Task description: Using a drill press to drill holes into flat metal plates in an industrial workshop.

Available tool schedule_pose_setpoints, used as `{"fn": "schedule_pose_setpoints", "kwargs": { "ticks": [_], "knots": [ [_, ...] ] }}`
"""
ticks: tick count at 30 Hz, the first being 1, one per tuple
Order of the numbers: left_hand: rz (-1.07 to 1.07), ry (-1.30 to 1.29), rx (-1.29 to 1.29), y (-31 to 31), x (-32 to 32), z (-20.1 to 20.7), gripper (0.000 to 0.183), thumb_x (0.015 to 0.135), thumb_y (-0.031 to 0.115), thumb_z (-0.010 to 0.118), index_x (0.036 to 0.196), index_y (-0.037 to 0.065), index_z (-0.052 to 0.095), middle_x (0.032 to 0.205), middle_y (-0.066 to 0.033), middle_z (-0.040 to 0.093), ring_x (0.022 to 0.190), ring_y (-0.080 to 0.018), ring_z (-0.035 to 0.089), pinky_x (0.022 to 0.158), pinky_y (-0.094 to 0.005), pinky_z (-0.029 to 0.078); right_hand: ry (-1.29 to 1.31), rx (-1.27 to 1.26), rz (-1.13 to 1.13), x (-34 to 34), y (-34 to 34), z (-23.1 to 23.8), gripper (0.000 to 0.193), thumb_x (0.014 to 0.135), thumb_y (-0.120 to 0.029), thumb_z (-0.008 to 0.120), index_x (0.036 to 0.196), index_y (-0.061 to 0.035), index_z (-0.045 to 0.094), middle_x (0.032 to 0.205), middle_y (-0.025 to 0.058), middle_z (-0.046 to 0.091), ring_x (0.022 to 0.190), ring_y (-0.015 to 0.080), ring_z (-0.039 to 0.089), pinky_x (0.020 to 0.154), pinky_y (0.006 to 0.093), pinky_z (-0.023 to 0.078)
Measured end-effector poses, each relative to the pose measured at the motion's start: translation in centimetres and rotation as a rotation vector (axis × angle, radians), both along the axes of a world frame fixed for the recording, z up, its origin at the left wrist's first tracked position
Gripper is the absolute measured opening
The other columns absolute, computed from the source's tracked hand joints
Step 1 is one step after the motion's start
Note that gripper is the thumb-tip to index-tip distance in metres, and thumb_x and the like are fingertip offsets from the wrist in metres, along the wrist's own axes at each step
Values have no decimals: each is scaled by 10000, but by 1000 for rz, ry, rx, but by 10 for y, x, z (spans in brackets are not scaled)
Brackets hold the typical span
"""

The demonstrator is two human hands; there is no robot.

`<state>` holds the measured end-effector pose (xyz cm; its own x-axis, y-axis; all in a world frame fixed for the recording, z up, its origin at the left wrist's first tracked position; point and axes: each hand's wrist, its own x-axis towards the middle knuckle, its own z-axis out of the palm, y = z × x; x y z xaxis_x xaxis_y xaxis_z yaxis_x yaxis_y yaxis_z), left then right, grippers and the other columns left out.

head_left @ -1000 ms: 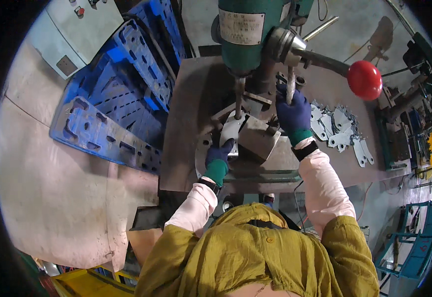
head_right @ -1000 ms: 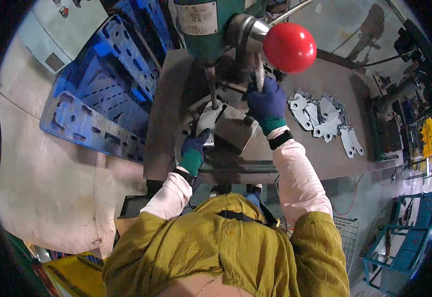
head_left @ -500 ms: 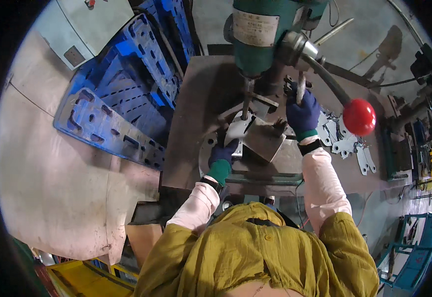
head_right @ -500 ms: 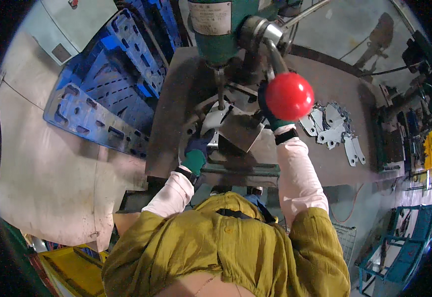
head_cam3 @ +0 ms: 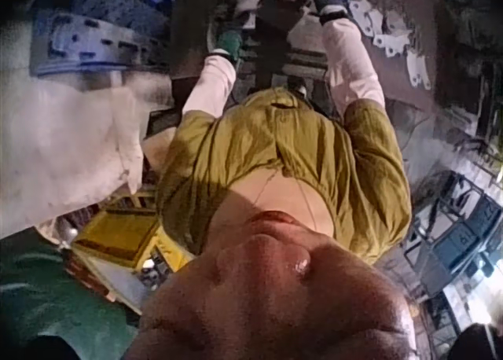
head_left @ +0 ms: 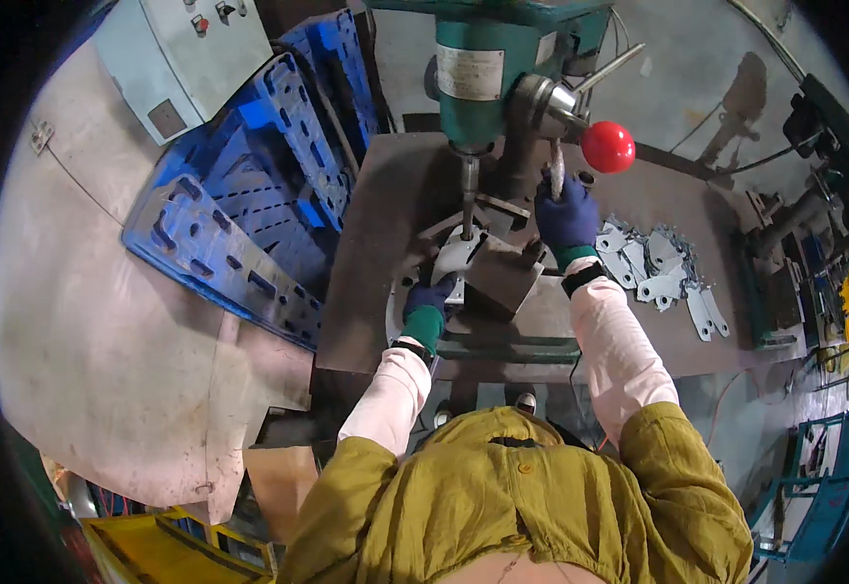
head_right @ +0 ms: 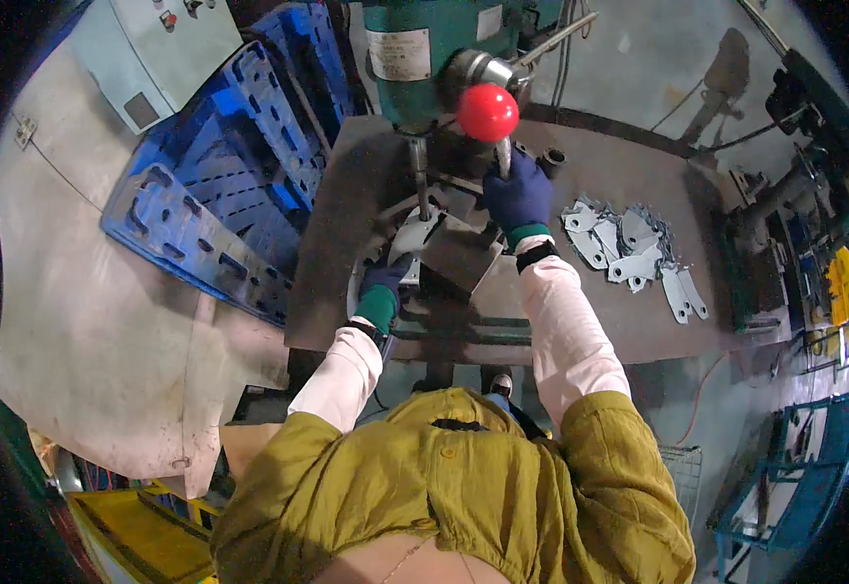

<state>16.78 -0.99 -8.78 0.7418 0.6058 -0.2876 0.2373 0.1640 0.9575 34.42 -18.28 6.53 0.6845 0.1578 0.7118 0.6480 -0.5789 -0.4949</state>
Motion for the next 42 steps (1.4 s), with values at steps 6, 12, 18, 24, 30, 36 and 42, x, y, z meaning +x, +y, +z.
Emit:
{"fn": "schedule_pose_setpoints", "kwargs": {
  "ticks": [6,12,18,24,30,36,42],
  "knots": [
    [-8,78,65,12,-1,-28,644,782,484,770,1259,93,585,935,-112,671,693,-237,654,546,-378,535,-19,67,78,-2,3,2,223,817,-238,680,1004,-116,674,873,165,677,805,404,649,673,475,517],
    [-70,193,-537,13,-7,15,495,856,427,724,1225,130,578,945,-115,650,744,-303,666,622,-460,603,276,131,191,-10,4,1,271,890,-272,661,1070,-72,691,949,199,688,911,358,670,761,408,515],
    [-98,29,-557,13,-15,30,486,826,377,775,1141,53,595,879,-114,663,744,-277,678,640,-411,602,396,0,197,-29,-11,12,457,863,-202,689,1281,-53,577,1155,181,665,1036,287,654,879,375,503],
    [-307,-63,-649,16,-3,-13,617,811,281,807,1299,68,497,988,-104,627,766,-231,665,642,-325,582,-294,-349,157,-133,20,54,744,743,-122,765,1408,-35,441,1341,201,533,1111,379,581,965,458,456],
    [-131,-294,-663,4,-5,7,391,841,210,774,1140,23,607,951,-83,674,743,-180,673,573,-295,564,-472,-946,70,-129,186,148,612,760,-352,672,1270,-35,558,1205,170,604,1102,348,573,1007,476,418],
    [-297,-87,-599,5,-5,2,422,826,193,785,1169,47,586,943,-58,655,712,-166,644,563,-289,552,-81,-1460,-497,-37,260,200,272,812,-276,624,999,-114,738,1028,112,695,978,300,652,845,439,510],
    [-261,-114,-690,4,8,-36,329,827,234,787,1062,77,620,891,-18,640,681,-133,610,569,-272,522,101,-1154,-667,55,254,181,267,791,-277,634,987,-117,719,993,113,683,943,301,651,797,445,519]
  ]
}}
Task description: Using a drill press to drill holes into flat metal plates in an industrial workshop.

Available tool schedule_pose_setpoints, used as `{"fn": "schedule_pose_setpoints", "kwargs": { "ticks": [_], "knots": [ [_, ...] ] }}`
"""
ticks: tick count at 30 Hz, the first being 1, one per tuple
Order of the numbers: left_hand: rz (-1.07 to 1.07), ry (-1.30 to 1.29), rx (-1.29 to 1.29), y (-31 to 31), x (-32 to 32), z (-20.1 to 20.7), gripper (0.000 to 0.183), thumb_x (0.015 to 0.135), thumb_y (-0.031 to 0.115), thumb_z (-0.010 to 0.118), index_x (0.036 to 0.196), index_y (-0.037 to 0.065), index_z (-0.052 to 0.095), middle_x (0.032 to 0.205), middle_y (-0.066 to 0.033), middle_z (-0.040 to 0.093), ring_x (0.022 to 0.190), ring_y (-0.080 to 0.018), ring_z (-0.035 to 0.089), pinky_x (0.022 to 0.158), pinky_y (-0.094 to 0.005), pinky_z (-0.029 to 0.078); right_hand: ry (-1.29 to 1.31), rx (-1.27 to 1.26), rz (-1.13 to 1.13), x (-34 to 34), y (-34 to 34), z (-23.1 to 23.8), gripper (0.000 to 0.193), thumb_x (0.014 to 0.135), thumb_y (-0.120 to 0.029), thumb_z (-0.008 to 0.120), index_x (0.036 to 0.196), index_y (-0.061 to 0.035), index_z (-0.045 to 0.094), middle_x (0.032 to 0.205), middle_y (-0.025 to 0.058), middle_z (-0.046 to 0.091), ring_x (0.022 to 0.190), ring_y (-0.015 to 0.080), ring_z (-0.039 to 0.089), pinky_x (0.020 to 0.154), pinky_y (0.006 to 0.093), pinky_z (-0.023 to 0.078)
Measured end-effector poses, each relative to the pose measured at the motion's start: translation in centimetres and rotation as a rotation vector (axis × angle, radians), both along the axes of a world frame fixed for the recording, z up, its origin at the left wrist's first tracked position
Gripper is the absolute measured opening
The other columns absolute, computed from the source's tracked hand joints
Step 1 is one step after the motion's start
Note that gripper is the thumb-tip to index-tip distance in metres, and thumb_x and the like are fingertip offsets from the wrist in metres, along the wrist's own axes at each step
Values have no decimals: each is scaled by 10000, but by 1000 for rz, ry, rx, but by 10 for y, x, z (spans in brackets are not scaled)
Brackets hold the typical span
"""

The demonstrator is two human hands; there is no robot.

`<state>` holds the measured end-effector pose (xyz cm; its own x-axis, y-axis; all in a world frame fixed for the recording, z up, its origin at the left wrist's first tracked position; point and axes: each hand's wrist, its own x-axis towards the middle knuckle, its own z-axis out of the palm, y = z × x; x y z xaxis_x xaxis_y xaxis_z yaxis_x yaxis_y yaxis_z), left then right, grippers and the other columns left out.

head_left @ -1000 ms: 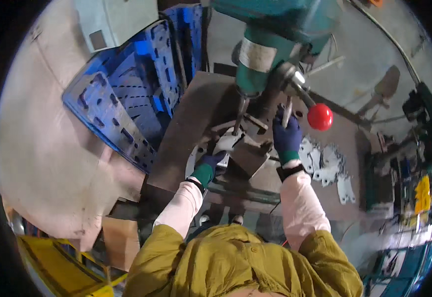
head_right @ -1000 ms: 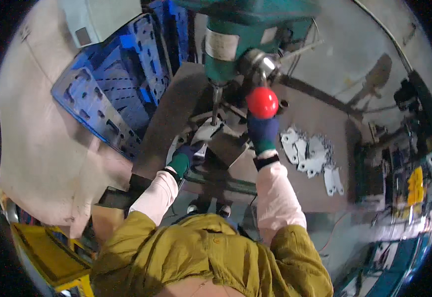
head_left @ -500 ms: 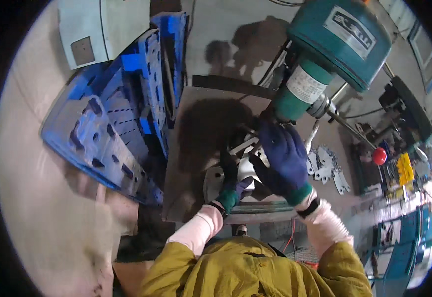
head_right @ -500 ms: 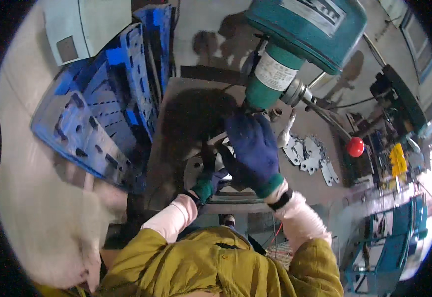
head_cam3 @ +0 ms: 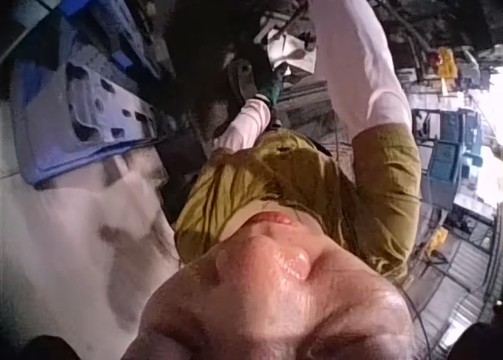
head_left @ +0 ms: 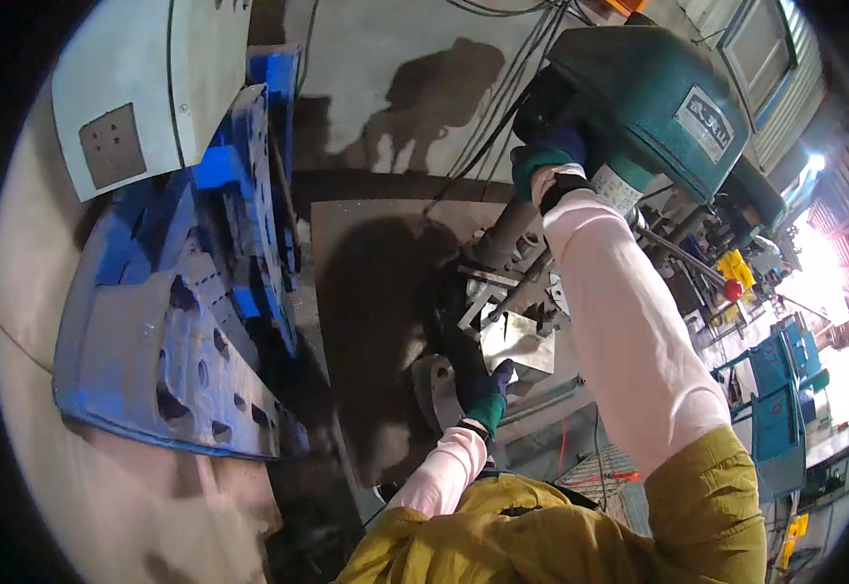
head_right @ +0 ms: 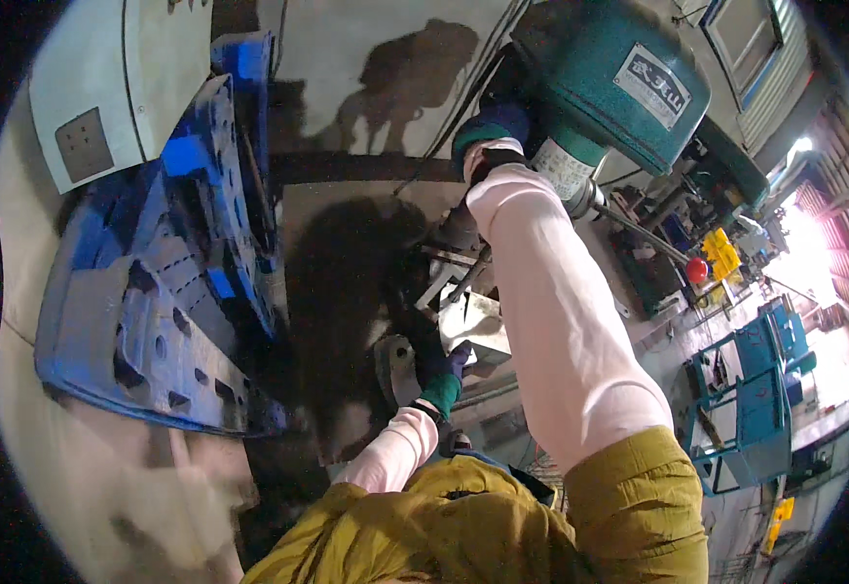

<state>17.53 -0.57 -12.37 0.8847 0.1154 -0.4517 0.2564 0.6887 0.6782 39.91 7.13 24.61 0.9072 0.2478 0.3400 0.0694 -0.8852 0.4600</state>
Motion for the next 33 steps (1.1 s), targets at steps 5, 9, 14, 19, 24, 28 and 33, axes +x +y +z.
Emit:
{"fn": "schedule_pose_setpoints", "kwargs": {
  "ticks": [5,9,14,19,24,28,33],
  "knots": [
    [60,-36,-67,-28,15,-50,263,827,269,789,973,102,648,848,16,628,655,-105,582,574,-258,498,-88,104,105,-2,24,-3,274,768,-284,643,976,-117,702,952,114,672,911,306,648,771,453,521],
    [-27,136,-67,-8,-13,40,297,795,249,824,978,97,646,802,1,627,605,-117,581,526,-258,501,-194,244,260,-17,-15,-35,281,750,-290,651,967,-116,688,920,116,662,886,310,645,751,458,522],
    [-14,63,-35,0,-14,50,343,803,251,810,1042,81,632,869,-19,631,644,-136,607,543,-271,528,-320,429,798,-108,6,-75,293,727,-298,661,956,-115,671,880,117,651,854,315,641,725,465,524],
    [-13,20,25,3,-19,62,394,810,253,795,1107,65,617,936,-38,636,684,-155,634,560,-284,556,-70,183,1222,-246,-75,-79,274,766,-346,644,954,-146,657,804,124,637,792,331,641,695,485,516],
    [63,-38,115,2,-20,74,446,817,255,781,1171,49,603,1003,-58,641,724,-173,660,577,-297,583,544,294,817,-284,-218,-131,305,822,-435,603,971,-175,660,801,146,657,779,355,653,714,494,516],
    [72,-15,53,4,-4,40,491,834,213,760,1198,-51,562,926,-95,661,737,-229,678,531,-342,596,806,228,281,-196,-352,-201,411,844,-524,573,1069,-191,660,844,164,681,805,403,657,756,490,522],
    [170,108,224,-16,-16,88,353,842,265,748,1130,101,629,889,-97,672,685,-248,664,526,-352,578,685,426,-251,-77,-524,-264,596,798,-504,626,1197,-61,630,1180,186,650,1100,376,608,928,464,482]
  ]
}}
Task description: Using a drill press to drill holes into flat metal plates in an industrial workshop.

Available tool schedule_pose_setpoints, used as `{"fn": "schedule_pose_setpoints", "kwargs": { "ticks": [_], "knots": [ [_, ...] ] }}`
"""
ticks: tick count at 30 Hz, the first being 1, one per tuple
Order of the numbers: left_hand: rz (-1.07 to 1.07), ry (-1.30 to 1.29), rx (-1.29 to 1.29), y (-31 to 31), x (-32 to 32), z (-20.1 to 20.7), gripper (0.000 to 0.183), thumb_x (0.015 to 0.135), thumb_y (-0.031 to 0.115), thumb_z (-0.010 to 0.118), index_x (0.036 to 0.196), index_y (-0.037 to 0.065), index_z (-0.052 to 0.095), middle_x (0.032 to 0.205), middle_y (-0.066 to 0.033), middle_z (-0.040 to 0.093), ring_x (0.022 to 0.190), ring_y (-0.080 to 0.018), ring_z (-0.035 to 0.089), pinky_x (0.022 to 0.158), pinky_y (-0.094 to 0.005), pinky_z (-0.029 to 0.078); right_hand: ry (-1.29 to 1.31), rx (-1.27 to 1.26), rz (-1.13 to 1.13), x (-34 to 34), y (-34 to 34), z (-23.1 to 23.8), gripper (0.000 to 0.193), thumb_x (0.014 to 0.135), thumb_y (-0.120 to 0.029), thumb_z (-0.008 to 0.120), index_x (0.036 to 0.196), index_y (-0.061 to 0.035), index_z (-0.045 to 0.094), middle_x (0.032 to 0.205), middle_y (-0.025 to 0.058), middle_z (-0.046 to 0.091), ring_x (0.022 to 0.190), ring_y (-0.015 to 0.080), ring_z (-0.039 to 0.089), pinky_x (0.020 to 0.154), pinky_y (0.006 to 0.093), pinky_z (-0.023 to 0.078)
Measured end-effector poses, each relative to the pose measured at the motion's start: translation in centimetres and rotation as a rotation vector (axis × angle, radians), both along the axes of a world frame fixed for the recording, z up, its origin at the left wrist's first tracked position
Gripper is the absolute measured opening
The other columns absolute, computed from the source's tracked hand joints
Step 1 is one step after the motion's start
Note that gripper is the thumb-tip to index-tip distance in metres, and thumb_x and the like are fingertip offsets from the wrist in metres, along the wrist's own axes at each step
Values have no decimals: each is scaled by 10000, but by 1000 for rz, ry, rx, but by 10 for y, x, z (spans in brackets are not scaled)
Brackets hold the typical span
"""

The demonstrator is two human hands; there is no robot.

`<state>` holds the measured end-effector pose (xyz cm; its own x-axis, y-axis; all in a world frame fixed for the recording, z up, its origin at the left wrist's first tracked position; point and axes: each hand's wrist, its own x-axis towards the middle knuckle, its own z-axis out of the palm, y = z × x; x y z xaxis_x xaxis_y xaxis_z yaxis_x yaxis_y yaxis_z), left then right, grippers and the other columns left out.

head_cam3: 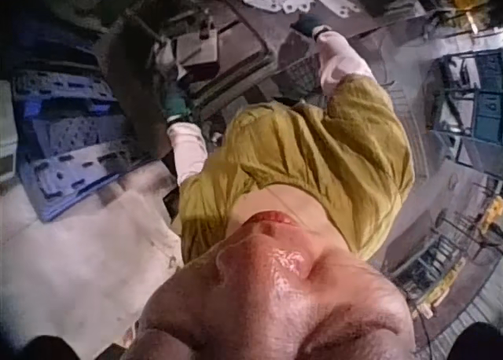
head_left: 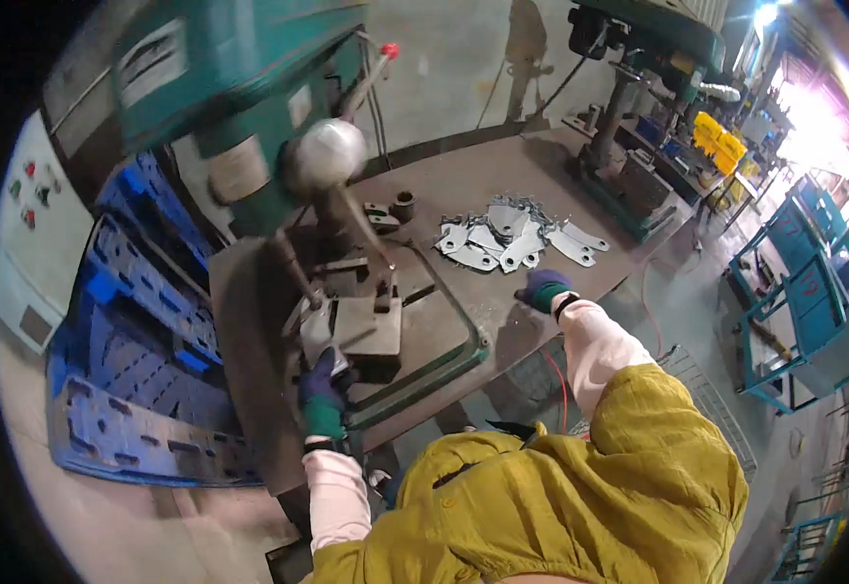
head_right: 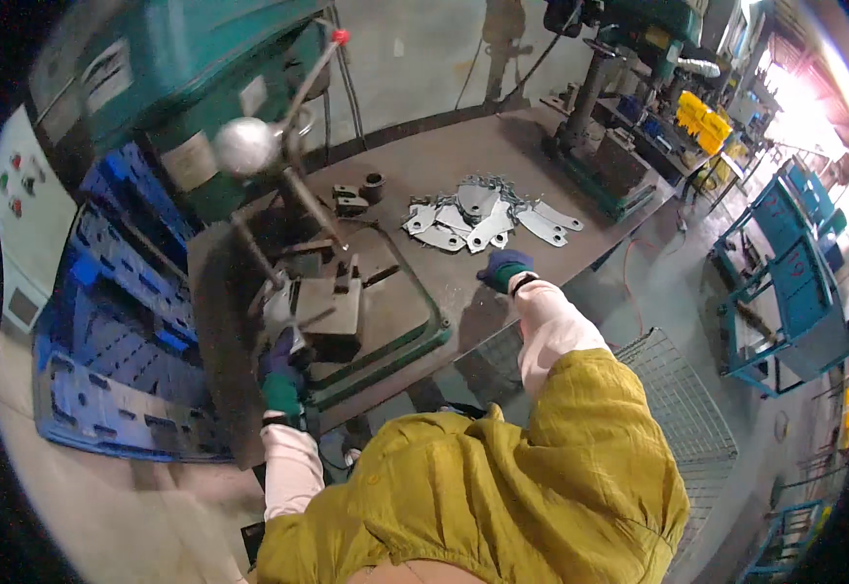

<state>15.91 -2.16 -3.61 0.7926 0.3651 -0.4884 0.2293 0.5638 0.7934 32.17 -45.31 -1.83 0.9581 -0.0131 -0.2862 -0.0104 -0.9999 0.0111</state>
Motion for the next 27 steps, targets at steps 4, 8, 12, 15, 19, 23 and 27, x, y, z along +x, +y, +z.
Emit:
{"fn": "schedule_pose_setpoints", "kwargs": {
  "ticks": [4,8,12,15,19,23,27],
  "knots": [
    [156,-87,122,11,9,-38,330,838,299,751,1080,115,622,849,-89,667,628,-241,643,483,-344,536,-148,237,-305,60,-78,-32,628,792,-564,573,1128,-44,680,1190,218,643,1115,376,604,956,440,466],
    [121,-73,176,16,-12,-42,323,835,319,753,1037,107,616,816,-100,658,612,-244,637,485,-366,524,-169,295,-437,92,-111,-45,615,787,-499,589,1214,-58,629,1233,219,622,1145,389,586,976,443,460],
    [-17,69,618,-8,-14,-3,347,873,342,710,1088,86,620,849,-116,651,670,-253,631,566,-362,525,-397,323,-365,129,-132,-64,640,799,-512,611,1278,-94,534,1193,213,642,1092,371,625,917,465,488],
    [-207,34,1513,-9,-22,-9,375,885,363,695,1118,79,624,891,-124,641,755,-255,627,654,-355,525,-362,467,-351,157,-129,-75,742,768,-497,670,1331,-54,476,1237,209,622,1103,376,619,913,455,492],
    [-11,144,777,2,-17,-18,398,896,350,687,1157,60,612,905,-100,626,801,-222,613,711,-369,533,-202,435,-356,181,-117,-115,809,762,-364,675,1425,-32,350,1073,255,674,1011,407,650,841,465,516],
    [-245,80,1262,30,-32,-47,542,850,282,740,1308,74,538,1037,-119,650,903,-255,644,771,-396,544,1,416,-154,200,-131,-132,309,693,-312,675,868,-67,748,933,180,713,909,381,676,794,456,524],
    [210,306,130,-4,2,-13,514,863,245,707,1330,95,552,1097,-155,649,971,-271,633,816,-389,532,-255,607,-290,133,-124,-111,419,781,-282,642,1126,-46,672,1093,207,681,1020,371,651,864,419,509]
  ]
}}
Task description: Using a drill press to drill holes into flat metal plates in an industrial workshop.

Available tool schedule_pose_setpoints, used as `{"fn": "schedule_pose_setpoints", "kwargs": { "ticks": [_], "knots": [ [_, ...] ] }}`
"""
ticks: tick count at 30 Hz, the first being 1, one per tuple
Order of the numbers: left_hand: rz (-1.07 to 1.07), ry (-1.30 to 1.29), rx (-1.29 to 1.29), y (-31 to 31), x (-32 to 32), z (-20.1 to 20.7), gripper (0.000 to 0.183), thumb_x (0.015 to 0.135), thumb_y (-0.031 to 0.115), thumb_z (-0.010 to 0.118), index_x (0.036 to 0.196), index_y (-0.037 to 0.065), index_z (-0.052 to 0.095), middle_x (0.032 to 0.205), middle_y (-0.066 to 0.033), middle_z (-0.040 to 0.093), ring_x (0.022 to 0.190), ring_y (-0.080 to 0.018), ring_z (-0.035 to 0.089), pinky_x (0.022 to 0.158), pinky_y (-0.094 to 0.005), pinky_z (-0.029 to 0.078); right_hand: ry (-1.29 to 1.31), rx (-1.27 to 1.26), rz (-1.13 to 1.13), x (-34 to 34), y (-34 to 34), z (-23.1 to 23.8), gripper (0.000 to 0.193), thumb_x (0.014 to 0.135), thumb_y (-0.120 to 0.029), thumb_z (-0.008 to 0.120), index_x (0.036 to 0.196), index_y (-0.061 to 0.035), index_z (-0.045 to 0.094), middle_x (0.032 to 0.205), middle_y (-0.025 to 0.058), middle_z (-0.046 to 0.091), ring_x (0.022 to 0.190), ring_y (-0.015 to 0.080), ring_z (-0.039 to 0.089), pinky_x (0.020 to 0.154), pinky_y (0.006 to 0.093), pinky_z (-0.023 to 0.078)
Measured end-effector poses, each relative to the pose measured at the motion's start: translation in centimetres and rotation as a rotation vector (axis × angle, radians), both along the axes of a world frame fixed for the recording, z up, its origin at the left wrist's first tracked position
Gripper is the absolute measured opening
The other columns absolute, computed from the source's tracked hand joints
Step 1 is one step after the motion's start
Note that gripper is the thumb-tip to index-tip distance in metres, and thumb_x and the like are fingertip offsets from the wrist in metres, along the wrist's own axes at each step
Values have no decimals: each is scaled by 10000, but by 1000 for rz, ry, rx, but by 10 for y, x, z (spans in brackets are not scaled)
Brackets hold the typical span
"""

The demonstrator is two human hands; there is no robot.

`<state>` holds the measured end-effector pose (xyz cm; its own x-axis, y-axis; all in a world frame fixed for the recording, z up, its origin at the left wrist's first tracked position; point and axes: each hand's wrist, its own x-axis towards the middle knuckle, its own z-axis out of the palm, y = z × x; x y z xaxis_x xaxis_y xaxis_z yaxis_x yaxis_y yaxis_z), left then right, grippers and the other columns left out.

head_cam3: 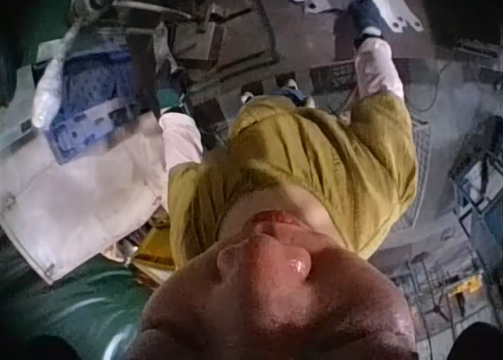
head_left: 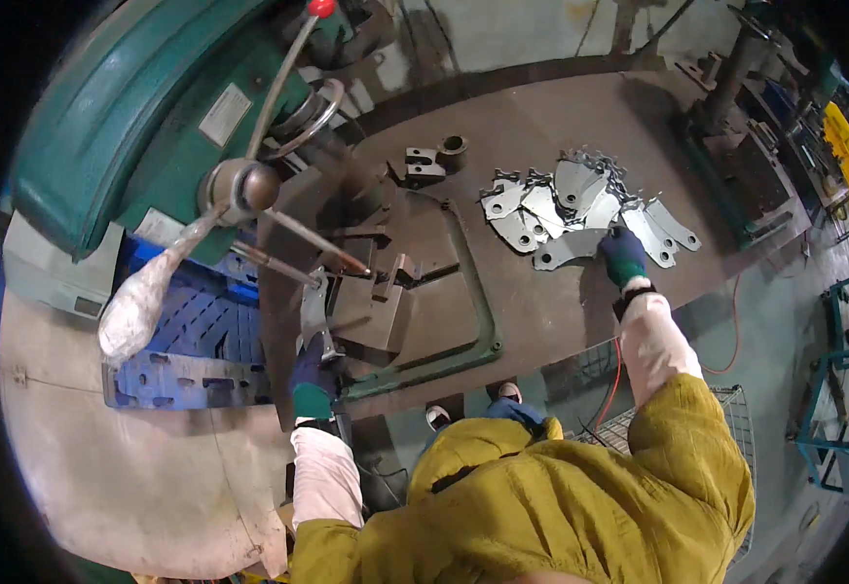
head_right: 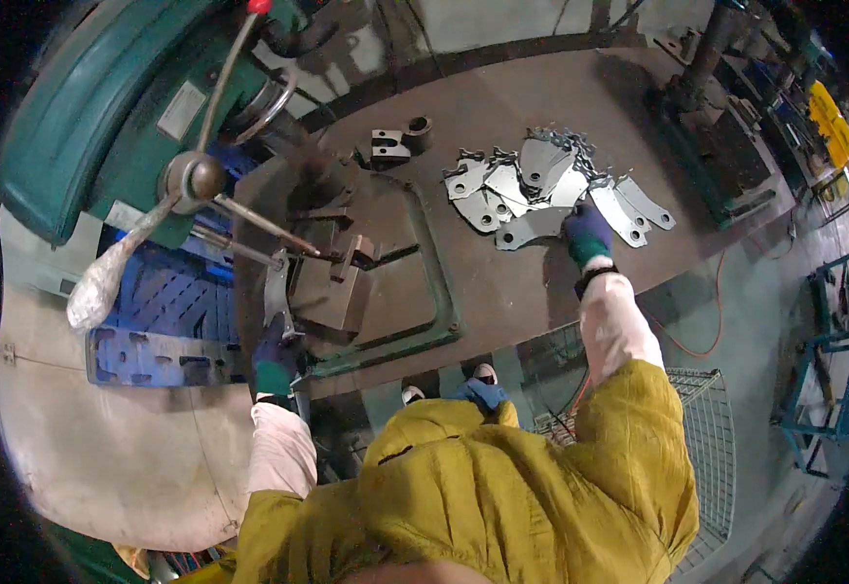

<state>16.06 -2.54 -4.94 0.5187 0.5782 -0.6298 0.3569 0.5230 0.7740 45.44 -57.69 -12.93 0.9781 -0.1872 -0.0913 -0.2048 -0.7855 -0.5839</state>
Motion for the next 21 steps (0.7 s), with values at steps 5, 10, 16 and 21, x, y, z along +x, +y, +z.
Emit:
{"fn": "schedule_pose_setpoints", "kwargs": {
  "ticks": [5,10,16,21],
  "knots": [
    [-478,-130,943,27,-31,-46,471,856,355,729,1269,181,584,1041,-112,645,881,-245,642,697,-410,554,-504,146,96,-85,34,16,480,876,-193,626,1341,-94,561,1122,213,665,1039,370,642,866,435,505],
    [-132,-160,128,10,-4,-25,491,825,410,740,1239,207,571,1025,-118,655,800,-253,676,576,-399,553,63,112,120,-122,43,27,567,829,-99,616,1387,-145,526,1007,183,692,913,341,674,758,409,531],
    [-20,-160,7,-6,0,6,447,812,395,761,1084,93,573,851,-112,669,587,-245,663,448,-366,515,54,254,817,-156,30,26,444,807,-90,637,1250,-74,604,923,94,685,815,205,667,674,343,536],
    [-62,-354,95,-6,-5,1,373,835,296,750,1079,50,611,853,-101,670,652,-253,674,518,-367,590,621,1308,303,-195,116,96,349,838,-109,634,1186,-101,641,981,73,671,820,196,649,681,333,544]
  ]
}}
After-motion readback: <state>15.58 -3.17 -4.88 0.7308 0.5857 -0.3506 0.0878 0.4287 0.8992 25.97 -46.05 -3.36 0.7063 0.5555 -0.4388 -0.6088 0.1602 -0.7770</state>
